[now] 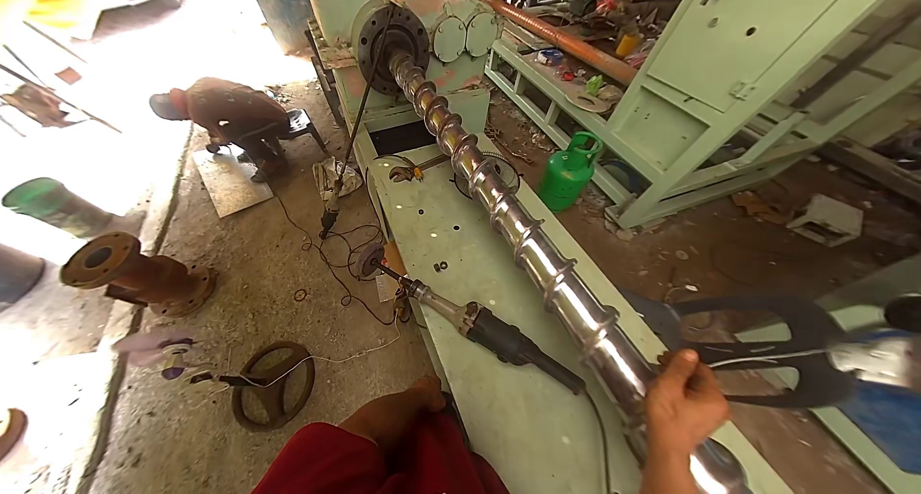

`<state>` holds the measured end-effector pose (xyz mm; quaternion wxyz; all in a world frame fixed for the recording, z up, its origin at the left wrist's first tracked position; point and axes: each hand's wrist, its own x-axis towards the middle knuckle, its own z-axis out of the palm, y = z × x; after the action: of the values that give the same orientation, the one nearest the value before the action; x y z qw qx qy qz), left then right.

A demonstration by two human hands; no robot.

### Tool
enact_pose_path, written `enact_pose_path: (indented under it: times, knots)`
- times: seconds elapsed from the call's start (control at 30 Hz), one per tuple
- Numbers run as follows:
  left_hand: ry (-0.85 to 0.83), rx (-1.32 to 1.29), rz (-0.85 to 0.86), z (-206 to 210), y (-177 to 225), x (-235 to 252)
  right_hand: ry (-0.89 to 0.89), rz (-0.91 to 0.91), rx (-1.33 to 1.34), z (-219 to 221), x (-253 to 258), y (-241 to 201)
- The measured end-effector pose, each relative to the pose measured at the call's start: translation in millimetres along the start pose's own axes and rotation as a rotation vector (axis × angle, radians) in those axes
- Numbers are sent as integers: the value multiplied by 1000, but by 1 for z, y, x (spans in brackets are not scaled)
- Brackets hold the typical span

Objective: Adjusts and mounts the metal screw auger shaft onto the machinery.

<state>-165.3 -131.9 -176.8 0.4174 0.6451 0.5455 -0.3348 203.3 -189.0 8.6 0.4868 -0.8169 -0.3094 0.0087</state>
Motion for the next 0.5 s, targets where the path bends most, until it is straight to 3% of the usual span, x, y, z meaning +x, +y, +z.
enact_pose_path:
  times: [0.5]
  knots:
    - [-9, 29, 33, 1, -1, 9, 9, -11, 16, 0, 1, -1]
